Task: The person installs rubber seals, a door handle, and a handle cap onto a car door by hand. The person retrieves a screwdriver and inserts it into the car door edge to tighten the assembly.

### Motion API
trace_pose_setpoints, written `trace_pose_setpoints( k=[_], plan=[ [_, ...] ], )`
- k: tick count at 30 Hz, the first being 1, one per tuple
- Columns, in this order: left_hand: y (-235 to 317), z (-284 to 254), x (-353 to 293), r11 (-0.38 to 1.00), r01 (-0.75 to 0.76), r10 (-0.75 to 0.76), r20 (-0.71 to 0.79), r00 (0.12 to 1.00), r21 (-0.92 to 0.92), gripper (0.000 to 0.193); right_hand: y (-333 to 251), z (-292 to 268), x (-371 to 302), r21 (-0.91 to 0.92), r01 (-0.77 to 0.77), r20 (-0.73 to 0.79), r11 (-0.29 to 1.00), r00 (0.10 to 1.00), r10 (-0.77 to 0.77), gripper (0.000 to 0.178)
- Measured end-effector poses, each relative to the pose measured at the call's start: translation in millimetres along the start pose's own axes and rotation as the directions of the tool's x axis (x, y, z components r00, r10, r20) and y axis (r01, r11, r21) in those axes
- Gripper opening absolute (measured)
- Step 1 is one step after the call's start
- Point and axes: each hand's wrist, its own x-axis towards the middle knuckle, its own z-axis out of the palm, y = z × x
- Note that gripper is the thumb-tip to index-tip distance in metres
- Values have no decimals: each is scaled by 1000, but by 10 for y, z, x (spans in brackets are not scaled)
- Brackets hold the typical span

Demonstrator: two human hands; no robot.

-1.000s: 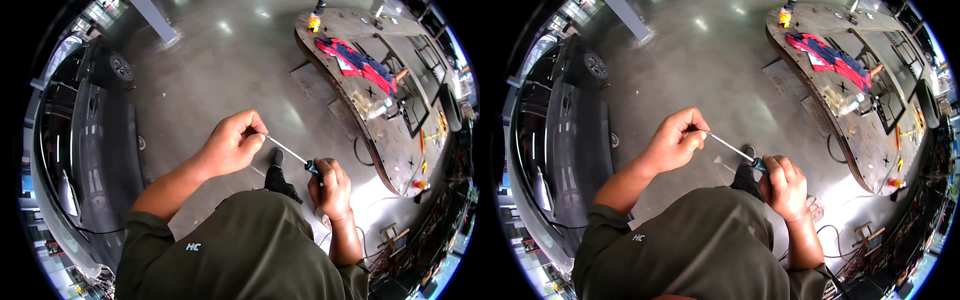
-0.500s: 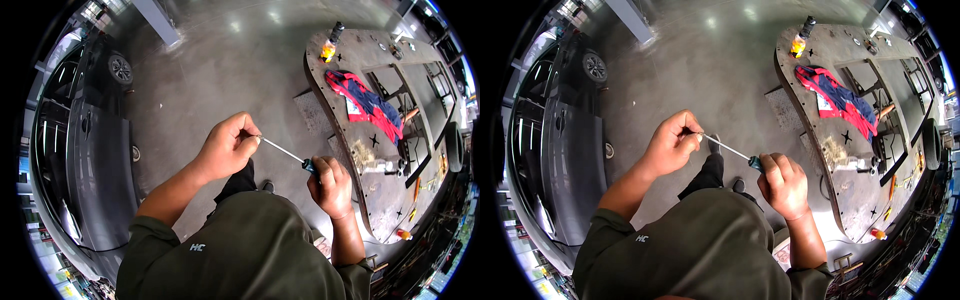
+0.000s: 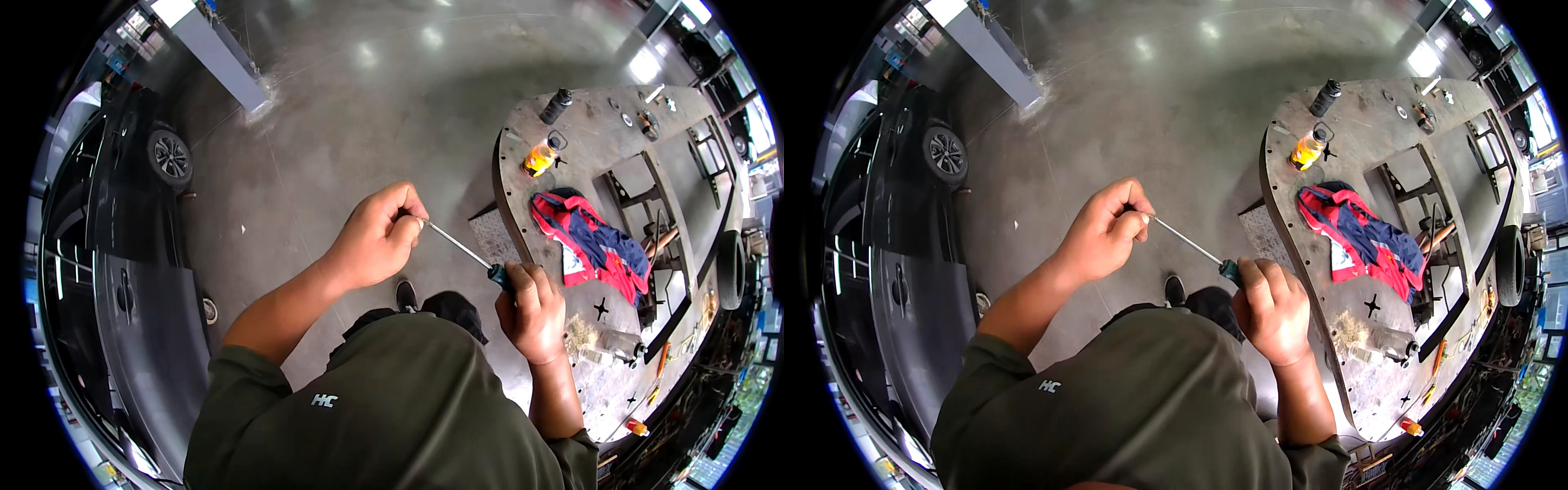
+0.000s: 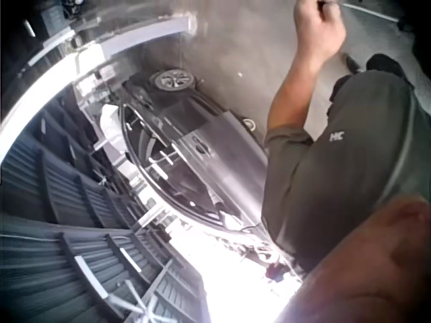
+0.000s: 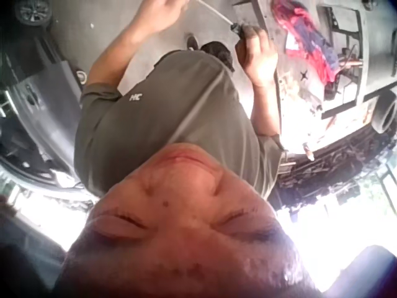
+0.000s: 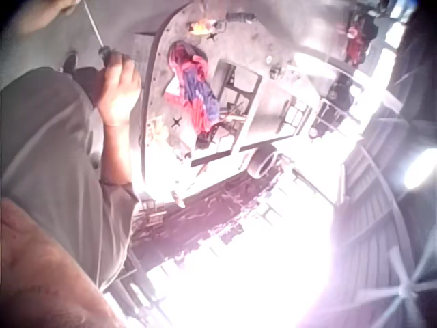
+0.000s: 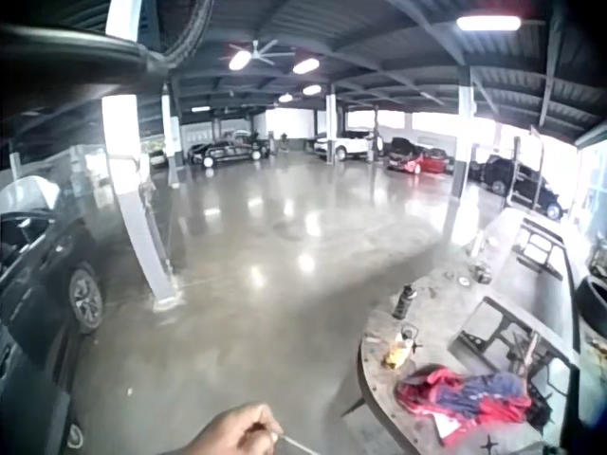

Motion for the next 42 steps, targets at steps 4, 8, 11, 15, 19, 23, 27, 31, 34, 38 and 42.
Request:
trace_pose_setpoints(
  k=[4,8,11,15,19,23,27,31,34,38,42],
  plan=[
    [-13,-377,878,996,86,-86,45,995,17,11,473,410,681,102,-81,16,991,997,80,51],
    [-112,-740,1786,988,155,-154,21,988,-21,10,1071,892,1471,191,-90,32,977,996,86,51],
    [-150,-962,2515,976,213,-215,-44,976,-49,6,1559,1200,2184,220,-60,7,974,998,60,50],
    [-147,-1301,3432,977,210,-213,-168,963,-34,2,2144,1462,3245,221,58,-63,974,997,-45,51],
    [-177,-1706,4268,975,222,-220,-215,952,-15,3,2644,1568,4226,190,152,-138,970,982,-127,48],
    [-330,-2010,5119,958,215,-250,-185,950,-190,6,3129,1704,5017,90,180,-151,980,975,-165,44],
    [-578,-2294,6080,961,204,-238,-181,954,-187,6,3598,1989,5721,45,176,-139,983,976,-168,41],
    [-809,-2636,7240,983,151,-166,-159,973,-103,8,4141,2351,6532,-8,127,-180,992,976,-126,41],
    [-868,-2834,8135,982,150,-162,-108,981,-117,10,4560,2539,7113,-21,44,-186,999,981,-47,42],
    [-789,-3069,9388,981,172,-166,75,983,-86,11,5181,2607,7858,-43,-69,-220,997,974,58,42],
    [-614,-2985,10503,974,187,-170,134,976,-131,10,5776,2605,8405,-74,-179,-252,981,955,155,44]
  ],
)
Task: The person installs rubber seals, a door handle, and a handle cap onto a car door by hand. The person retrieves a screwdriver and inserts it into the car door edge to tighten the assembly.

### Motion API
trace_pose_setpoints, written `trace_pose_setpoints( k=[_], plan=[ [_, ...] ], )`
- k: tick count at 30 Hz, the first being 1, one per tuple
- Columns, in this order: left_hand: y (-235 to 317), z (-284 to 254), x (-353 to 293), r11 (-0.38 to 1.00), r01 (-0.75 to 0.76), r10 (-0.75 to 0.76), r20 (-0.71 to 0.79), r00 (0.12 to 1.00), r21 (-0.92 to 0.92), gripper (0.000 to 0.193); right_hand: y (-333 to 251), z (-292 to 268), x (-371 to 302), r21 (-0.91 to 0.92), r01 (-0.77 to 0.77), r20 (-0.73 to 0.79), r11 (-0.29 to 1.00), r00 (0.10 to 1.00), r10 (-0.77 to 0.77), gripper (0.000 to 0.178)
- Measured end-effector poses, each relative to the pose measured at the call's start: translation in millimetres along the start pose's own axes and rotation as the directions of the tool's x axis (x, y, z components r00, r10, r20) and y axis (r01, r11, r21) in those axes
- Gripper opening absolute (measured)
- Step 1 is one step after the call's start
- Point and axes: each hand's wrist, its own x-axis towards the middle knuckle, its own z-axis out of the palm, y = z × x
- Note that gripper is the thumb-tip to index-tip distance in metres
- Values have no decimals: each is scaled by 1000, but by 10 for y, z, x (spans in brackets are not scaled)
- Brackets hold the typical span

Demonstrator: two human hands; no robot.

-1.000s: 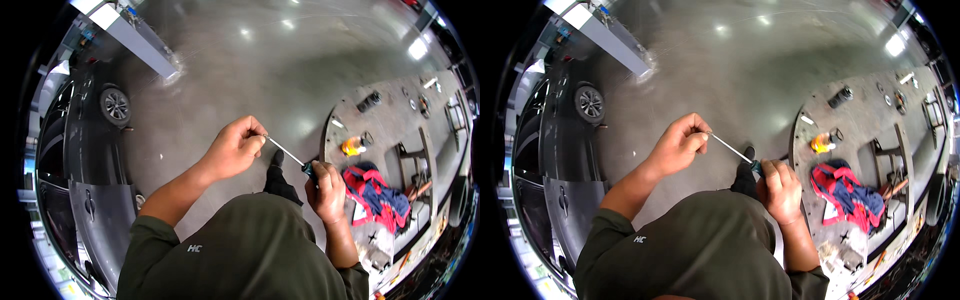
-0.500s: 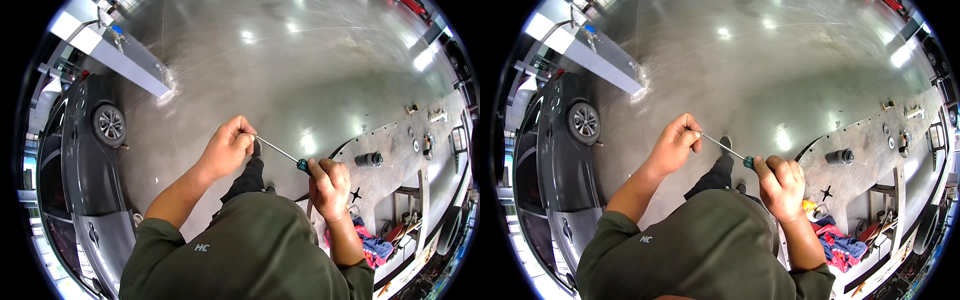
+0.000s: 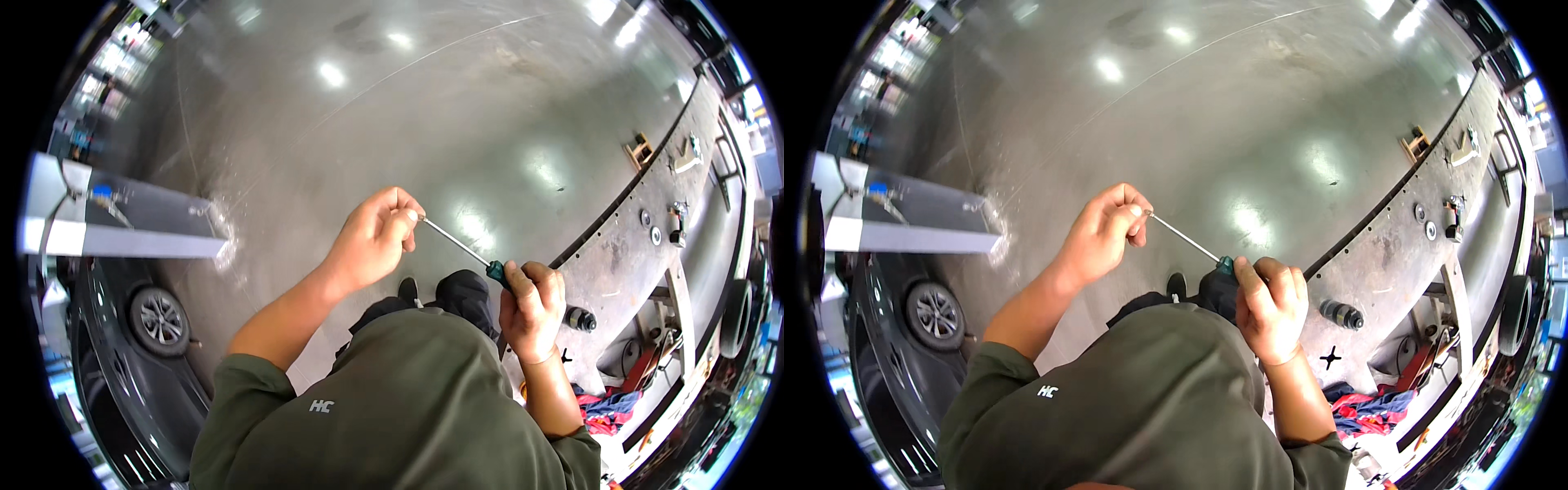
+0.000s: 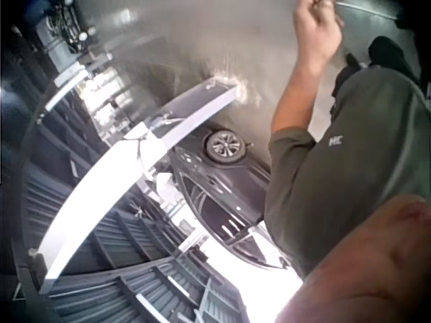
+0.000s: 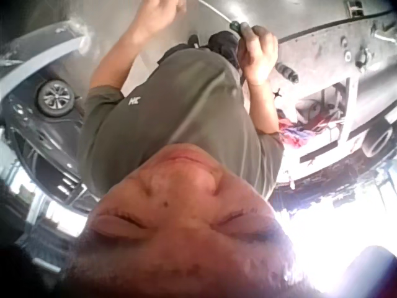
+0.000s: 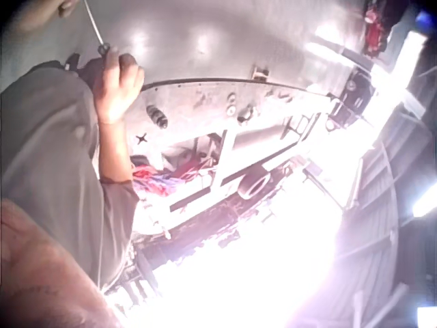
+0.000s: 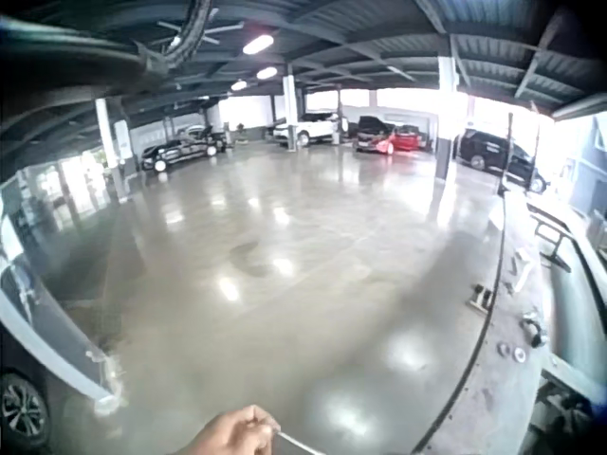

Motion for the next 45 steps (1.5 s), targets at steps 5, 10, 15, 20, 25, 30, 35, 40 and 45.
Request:
trace_pose_setpoints(
  k=[5,10,15,20,25,30,35,40,45],
  plan=[
    [143,32,1495,990,15,-26,76,997,138,6,928,424,756,-85,-27,-66,996,998,21,46],
    [517,123,2938,980,114,-137,133,982,165,8,2094,745,1645,-111,-1,-136,994,991,-14,42],
    [1036,165,4200,934,53,-86,77,993,354,11,3101,843,2796,-117,70,-142,991,986,-86,42],
    [1201,84,5402,959,-16,-19,120,993,283,10,3887,1014,3765,-171,126,-122,977,981,-148,44],
    [1328,-179,6814,950,28,-97,210,973,311,11,4694,1456,4764,-268,216,-65,939,968,-241,43],
    [1573,-500,8365,951,45,-136,286,949,305,7,5458,1992,5886,-305,214,-57,928,969,-242,42],
    [2048,-759,9869,931,10,-162,387,908,365,8,6172,2339,6999,-315,156,-102,936,975,-197,40],
    [2382,-697,11322,947,59,-196,424,884,315,7,7059,2705,7832,-344,23,-148,939,986,-78,38],
    [2499,-499,12831,956,-16,-118,431,894,294,7,8169,3087,8658,-344,-28,-182,939,983,-37,37]
  ],
)
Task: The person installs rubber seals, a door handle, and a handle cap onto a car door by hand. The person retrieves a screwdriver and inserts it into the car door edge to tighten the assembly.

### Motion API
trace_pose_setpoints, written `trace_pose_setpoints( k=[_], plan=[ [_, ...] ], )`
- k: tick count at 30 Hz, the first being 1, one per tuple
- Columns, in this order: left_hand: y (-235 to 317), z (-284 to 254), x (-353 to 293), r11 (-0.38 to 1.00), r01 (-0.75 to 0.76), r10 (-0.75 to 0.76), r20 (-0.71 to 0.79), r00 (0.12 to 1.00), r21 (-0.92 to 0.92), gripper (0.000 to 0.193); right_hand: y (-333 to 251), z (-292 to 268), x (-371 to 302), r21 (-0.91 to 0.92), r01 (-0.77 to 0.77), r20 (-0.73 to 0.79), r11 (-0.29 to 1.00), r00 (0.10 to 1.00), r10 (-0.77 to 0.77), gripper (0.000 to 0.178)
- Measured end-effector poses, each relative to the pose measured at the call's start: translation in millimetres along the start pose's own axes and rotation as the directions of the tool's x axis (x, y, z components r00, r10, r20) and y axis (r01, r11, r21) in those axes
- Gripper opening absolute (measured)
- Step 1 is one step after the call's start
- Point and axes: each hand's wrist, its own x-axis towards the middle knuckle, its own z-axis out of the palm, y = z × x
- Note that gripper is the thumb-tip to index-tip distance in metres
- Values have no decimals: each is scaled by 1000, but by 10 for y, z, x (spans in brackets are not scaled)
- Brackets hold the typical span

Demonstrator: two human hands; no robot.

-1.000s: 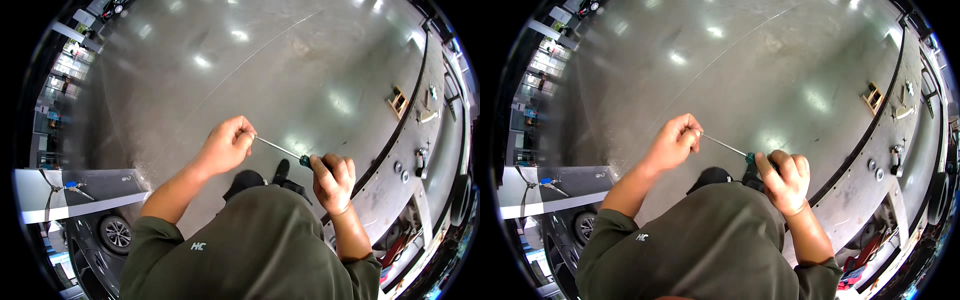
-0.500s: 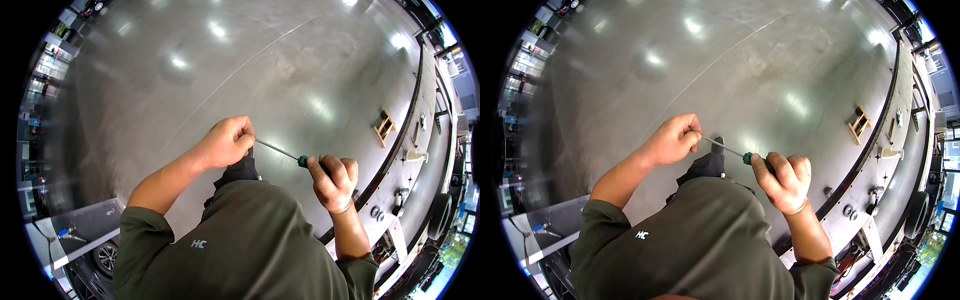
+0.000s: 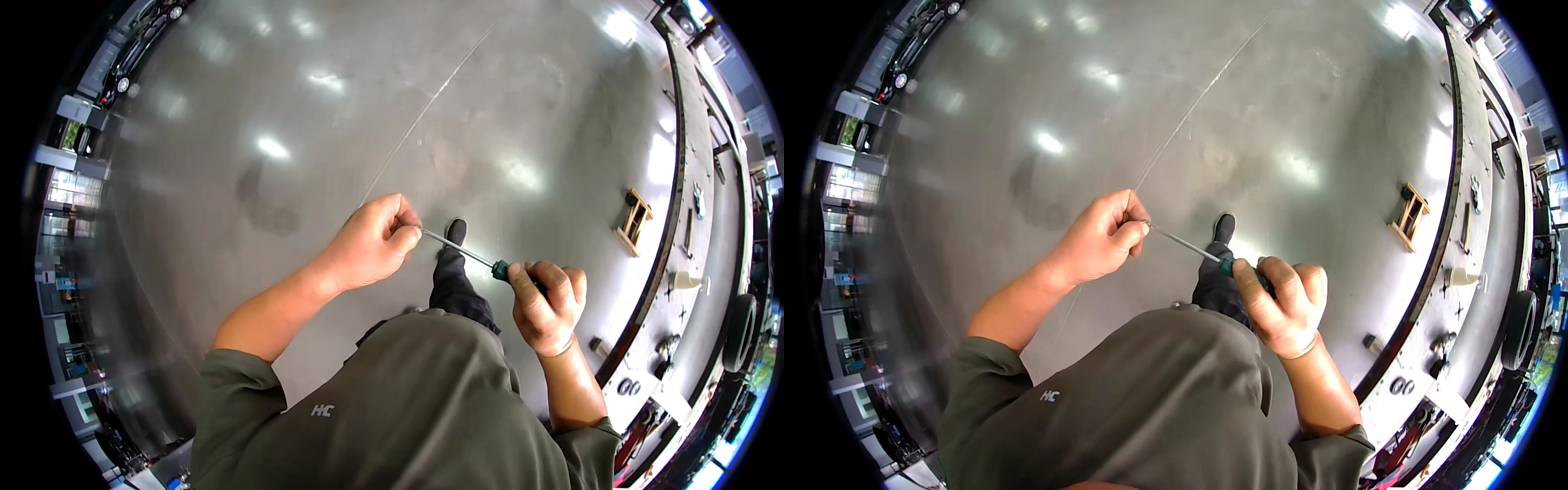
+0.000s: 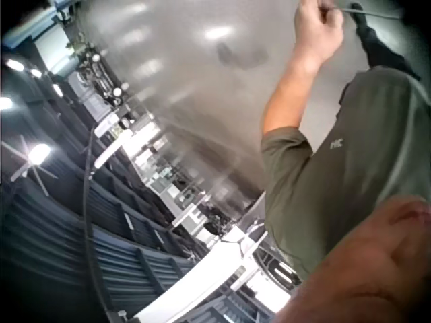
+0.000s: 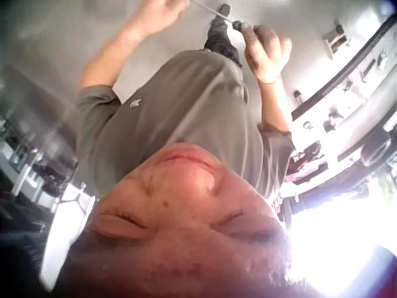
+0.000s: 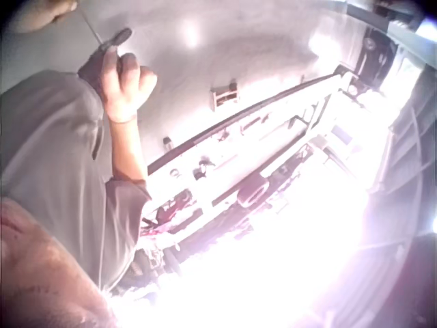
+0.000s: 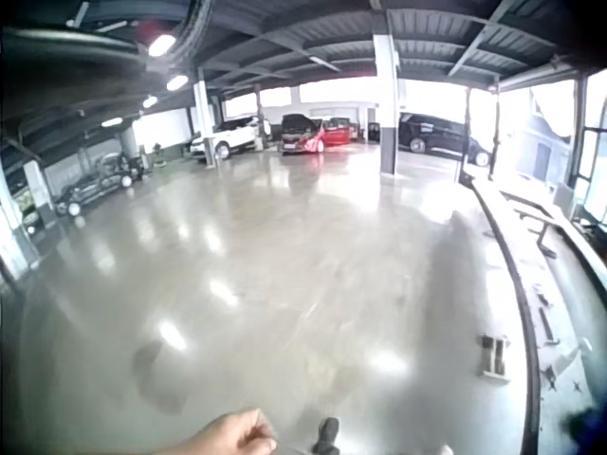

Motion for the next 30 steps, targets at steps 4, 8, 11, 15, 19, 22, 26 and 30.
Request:
trace_pose_setpoints(
  k=[4,8,11,15,19,22,26,30],
  plan=[
    [333,-491,1039,991,107,-111,-42,993,-77,6,792,700,710,28,21,-71,999,997,-19,36],
    [701,-1008,1948,963,41,-69,-93,993,-268,4,1537,1245,1518,59,54,-100,997,994,-48,35],
    [1005,-1372,2603,952,-10,-34,-138,990,-306,5,2071,1691,2176,59,85,-105,995,991,-78,38],
    [1141,-1824,3514,935,30,-94,-167,981,-353,5,2665,2324,2871,33,129,-111,991,986,-125,38],
    [1049,-2549,4633,922,0,-52,-123,991,-387,6,3226,3160,3552,-2,142,-80,990,987,-142,39],
    [1139,-3139,5489,938,12,-50,-102,993,-347,6,3668,3700,4202,-48,157,-50,986,986,-159,40],
    [1424,-3882,6579,919,-1,-3,-9,1000,-393,6,4223,4300,5043,-93,162,-32,982,986,-165,39],
    [1844,-4441,7524,947,125,-103,90,991,-297,7,4781,4794,5744,-150,117,-47,982,991,-125,34]
  ],
)
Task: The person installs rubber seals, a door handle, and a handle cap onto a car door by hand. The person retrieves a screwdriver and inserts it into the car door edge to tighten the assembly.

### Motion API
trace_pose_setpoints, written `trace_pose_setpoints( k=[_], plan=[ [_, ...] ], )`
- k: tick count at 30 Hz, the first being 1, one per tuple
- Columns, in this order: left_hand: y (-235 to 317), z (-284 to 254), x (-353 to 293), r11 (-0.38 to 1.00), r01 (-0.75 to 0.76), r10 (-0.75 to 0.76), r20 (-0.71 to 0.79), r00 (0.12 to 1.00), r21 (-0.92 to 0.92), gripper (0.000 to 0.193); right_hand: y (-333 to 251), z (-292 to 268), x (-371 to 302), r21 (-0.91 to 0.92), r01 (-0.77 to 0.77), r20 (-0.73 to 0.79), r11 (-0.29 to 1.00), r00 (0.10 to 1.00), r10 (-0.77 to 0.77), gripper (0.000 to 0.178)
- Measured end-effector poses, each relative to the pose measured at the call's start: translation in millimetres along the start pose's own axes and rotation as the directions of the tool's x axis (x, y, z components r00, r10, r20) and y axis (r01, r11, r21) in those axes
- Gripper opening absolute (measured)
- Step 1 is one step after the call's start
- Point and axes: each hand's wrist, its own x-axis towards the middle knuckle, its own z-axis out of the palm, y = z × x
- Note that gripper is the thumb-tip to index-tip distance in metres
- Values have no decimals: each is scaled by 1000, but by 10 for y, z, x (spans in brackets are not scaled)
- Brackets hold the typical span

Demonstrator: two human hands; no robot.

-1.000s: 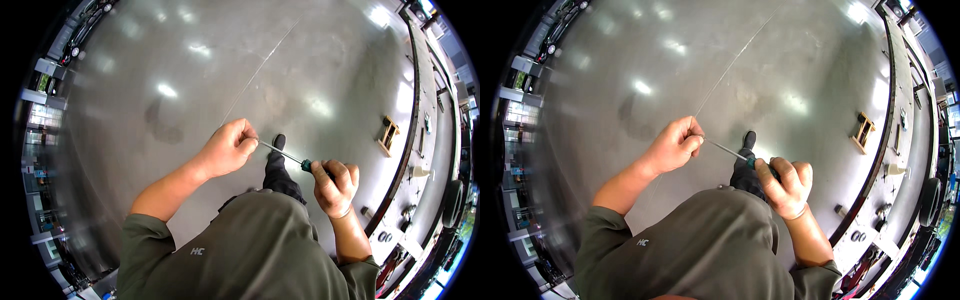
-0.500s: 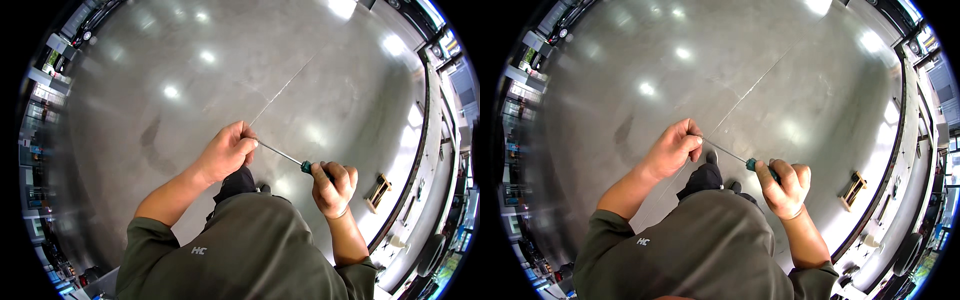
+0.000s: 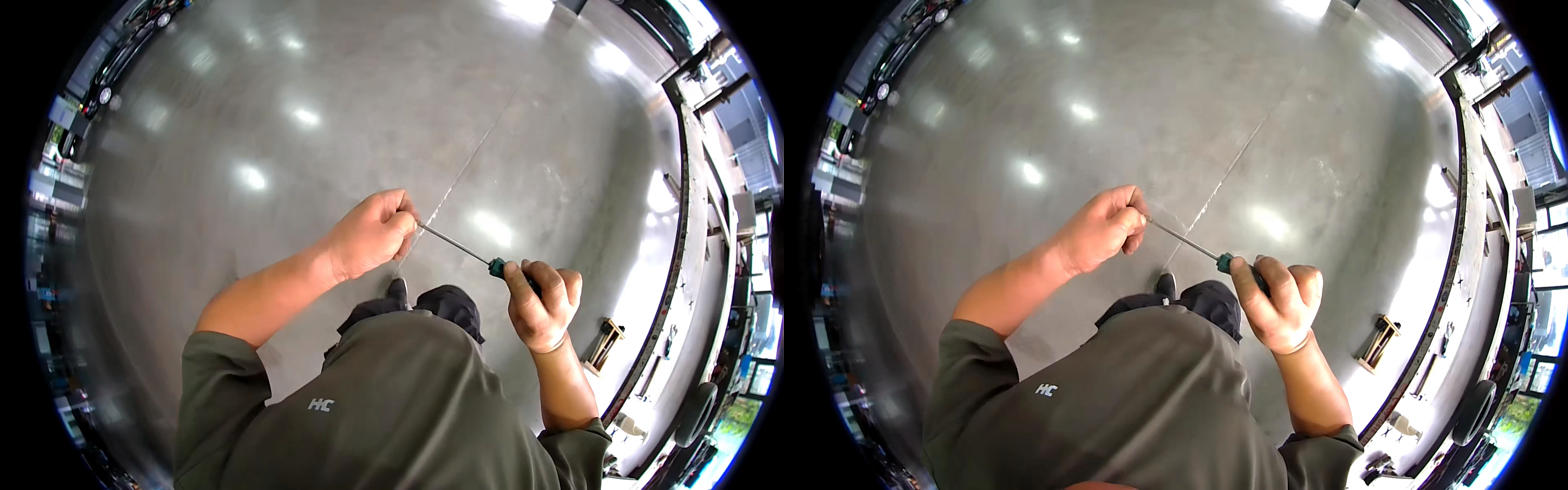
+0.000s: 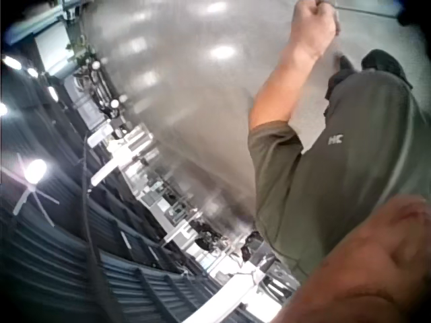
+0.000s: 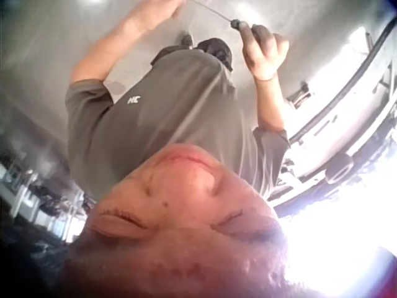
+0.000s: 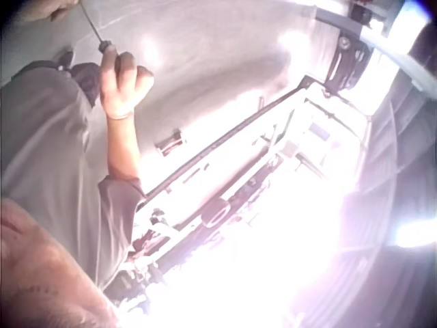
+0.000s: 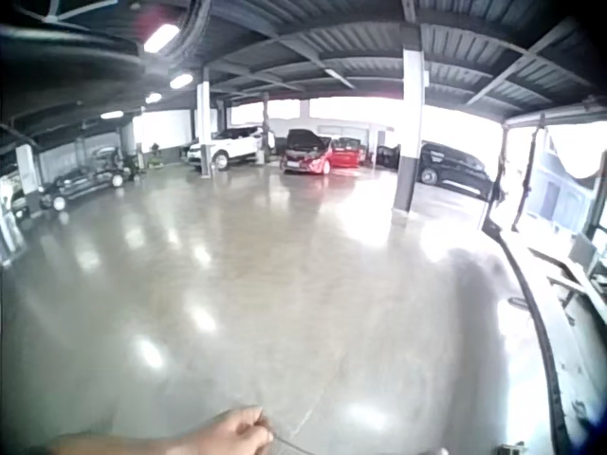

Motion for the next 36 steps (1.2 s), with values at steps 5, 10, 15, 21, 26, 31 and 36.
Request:
trace_pose_setpoints(
  k=[5,10,15,21,26,31,36],
  plan=[
    [679,-557,1178,987,64,-64,-3,998,148,11,675,1000,455,5,-99,-18,995,995,99,33],
    [1204,-1171,2538,976,86,-90,13,996,200,13,1626,2142,994,53,-146,-50,988,988,148,34],
    [2027,-1683,3646,998,38,-38,-4,999,49,13,2651,3177,1808,170,-178,-91,969,976,195,41],
    [2777,-2342,4835,992,-110,116,-81,990,67,14,3744,4299,2886,225,-144,-74,964,984,165,44],
    [3081,-3099,6044,917,-276,317,-104,943,289,8,4439,5369,3633,340,-235,96,911,972,215,48],
    [3704,-4030,7421,816,-307,385,-64,921,490,5,5156,6528,4396,407,-335,174,850,942,288,48],
    [4662,-4711,8742,750,-347,408,19,913,563,5,5837,7371,5270,429,-511,261,745,859,440,46]
  ],
)
